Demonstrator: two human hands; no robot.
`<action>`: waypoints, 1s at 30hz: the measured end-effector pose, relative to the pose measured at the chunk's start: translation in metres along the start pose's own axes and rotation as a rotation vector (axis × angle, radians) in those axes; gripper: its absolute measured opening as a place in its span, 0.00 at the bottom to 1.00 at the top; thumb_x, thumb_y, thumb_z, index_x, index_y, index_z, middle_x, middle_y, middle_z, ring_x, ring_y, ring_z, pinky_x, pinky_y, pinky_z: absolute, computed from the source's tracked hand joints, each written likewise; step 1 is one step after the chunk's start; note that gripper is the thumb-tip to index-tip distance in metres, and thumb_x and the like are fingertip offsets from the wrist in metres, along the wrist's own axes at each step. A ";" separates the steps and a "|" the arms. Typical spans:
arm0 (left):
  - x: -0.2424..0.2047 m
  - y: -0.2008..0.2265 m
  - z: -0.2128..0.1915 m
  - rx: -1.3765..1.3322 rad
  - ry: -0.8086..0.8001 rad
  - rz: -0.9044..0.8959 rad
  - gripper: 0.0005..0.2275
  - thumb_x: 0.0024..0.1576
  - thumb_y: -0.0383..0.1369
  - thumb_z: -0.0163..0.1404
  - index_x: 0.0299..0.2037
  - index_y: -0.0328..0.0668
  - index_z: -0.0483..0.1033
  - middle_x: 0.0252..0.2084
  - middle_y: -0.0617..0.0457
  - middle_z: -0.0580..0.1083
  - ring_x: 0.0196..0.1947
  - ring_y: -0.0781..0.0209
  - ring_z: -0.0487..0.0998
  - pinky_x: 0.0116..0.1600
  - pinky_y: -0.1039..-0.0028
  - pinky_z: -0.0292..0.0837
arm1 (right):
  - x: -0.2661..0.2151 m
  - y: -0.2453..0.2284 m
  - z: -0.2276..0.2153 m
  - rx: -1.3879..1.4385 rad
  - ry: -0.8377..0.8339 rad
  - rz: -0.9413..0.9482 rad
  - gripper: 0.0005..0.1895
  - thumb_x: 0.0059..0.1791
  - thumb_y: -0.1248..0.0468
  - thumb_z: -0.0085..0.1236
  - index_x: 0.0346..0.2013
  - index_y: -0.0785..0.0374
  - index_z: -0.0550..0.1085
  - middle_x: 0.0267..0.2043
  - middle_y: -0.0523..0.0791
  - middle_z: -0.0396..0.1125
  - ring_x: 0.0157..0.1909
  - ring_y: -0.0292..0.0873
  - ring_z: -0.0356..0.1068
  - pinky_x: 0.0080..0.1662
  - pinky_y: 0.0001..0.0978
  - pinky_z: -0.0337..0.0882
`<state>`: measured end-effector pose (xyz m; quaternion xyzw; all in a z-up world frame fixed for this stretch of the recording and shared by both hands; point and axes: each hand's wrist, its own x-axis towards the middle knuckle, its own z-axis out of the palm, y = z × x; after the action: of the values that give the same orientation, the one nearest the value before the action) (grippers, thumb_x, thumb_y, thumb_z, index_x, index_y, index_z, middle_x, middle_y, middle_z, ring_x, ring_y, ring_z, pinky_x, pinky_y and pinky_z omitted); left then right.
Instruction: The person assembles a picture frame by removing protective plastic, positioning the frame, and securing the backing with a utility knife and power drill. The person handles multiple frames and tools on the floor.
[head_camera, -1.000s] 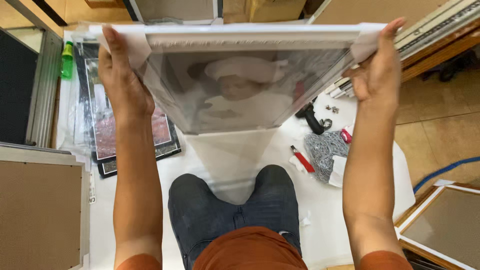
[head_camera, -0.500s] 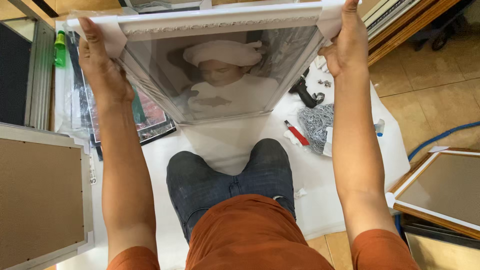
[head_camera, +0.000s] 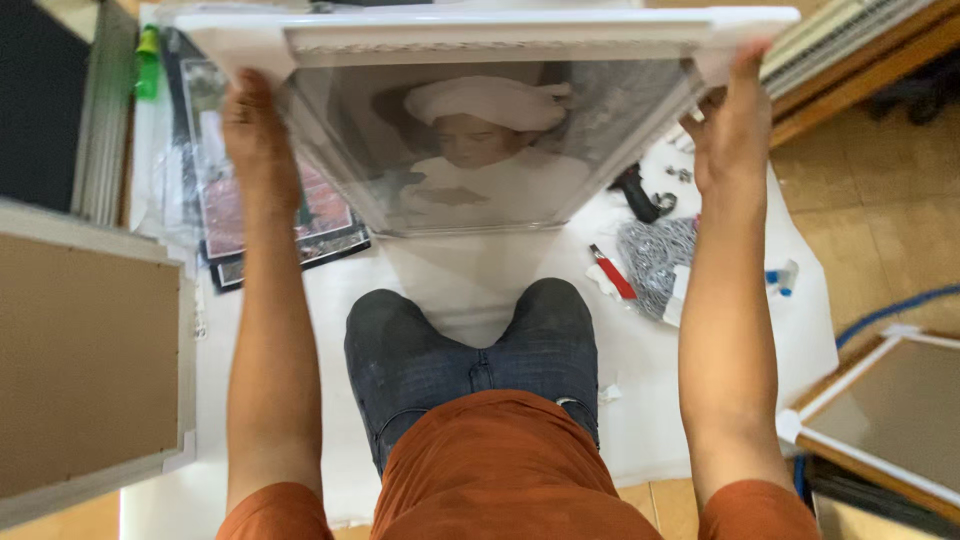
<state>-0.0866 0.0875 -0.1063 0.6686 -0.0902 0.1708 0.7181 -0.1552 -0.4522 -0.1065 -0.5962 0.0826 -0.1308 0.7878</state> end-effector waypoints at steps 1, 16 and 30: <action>-0.005 -0.015 0.000 -0.011 0.025 0.030 0.15 0.69 0.48 0.46 0.47 0.45 0.75 0.47 0.61 0.74 0.51 0.72 0.71 0.62 0.77 0.68 | -0.007 0.010 -0.005 -0.038 0.020 0.011 0.58 0.45 0.24 0.54 0.72 0.66 0.57 0.76 0.57 0.55 0.75 0.59 0.56 0.70 0.65 0.59; -0.120 0.048 0.048 0.042 0.209 0.055 0.22 0.70 0.49 0.40 0.62 0.37 0.69 0.51 0.57 0.72 0.50 0.69 0.67 0.57 0.75 0.65 | -0.063 0.077 -0.061 0.186 -0.074 0.096 0.51 0.54 0.29 0.36 0.78 0.60 0.41 0.78 0.63 0.46 0.79 0.69 0.50 0.74 0.64 0.57; -0.311 0.191 -0.134 0.101 1.005 0.405 0.19 0.76 0.48 0.43 0.48 0.35 0.63 0.42 0.52 0.67 0.40 0.64 0.65 0.47 0.73 0.60 | -0.060 0.006 0.246 0.144 -0.627 0.001 0.49 0.56 0.29 0.36 0.78 0.63 0.52 0.67 0.56 0.60 0.62 0.54 0.67 0.61 0.50 0.69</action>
<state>-0.4574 0.1902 -0.0524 0.5076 0.1455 0.6084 0.5924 -0.1412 -0.2067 -0.0463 -0.5501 -0.1734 0.0542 0.8151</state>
